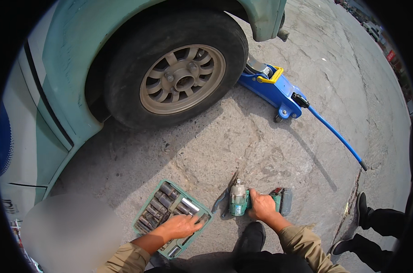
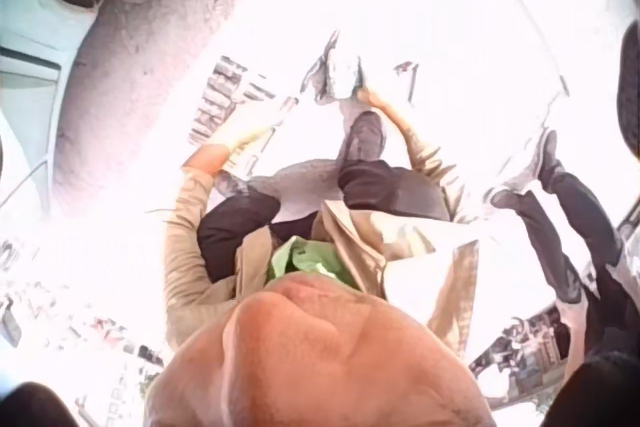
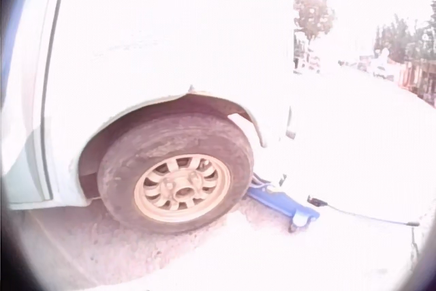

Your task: The person uses a cordless impact wrench to remove lug nuts from a car wheel, then removes the wheel and uses pliers to remove a cotter pin from the axle nut. The person then uses the impact wrench to remove the axle nut and finishes by unscrewing it by hand.

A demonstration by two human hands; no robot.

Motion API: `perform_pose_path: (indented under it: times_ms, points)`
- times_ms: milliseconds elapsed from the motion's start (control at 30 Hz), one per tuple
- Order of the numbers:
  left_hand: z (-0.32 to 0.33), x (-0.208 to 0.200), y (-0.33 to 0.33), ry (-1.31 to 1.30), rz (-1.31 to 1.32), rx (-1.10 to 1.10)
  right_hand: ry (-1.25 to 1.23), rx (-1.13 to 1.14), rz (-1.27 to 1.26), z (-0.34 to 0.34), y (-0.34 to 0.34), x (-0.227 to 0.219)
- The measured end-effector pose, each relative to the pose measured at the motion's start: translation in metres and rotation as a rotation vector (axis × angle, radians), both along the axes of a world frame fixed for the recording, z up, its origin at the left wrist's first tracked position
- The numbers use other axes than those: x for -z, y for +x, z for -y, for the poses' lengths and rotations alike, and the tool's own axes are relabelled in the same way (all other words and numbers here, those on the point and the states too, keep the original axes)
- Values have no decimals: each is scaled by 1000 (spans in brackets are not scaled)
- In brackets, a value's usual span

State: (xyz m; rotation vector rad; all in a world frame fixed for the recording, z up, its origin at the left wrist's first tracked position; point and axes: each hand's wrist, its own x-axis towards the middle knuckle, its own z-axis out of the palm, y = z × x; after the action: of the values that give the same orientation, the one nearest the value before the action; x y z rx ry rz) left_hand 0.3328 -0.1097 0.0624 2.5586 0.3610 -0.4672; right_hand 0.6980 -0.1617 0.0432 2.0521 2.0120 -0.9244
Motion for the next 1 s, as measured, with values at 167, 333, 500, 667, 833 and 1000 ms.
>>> perform_pose_path:
  times_ms: [167,333,500,667,833,1000]
  points:
    - [8,-3,0,-24,23,-98,37,-6,1,4,11,2]
    - [16,1,-14,7,143,-193,30,-28,16,-6,-7,2]
    - [-17,-6,-39,56,87,-162,88,33,25,7,3,13]
    - [-8,-45,-146,67,-32,-429,86,7,28,3,-9,13]
    - [86,-30,-194,-85,-174,-461,77,15,3,5,-5,18]
    - [141,-3,-164,-161,-164,-463,117,-7,13,6,-1,17]
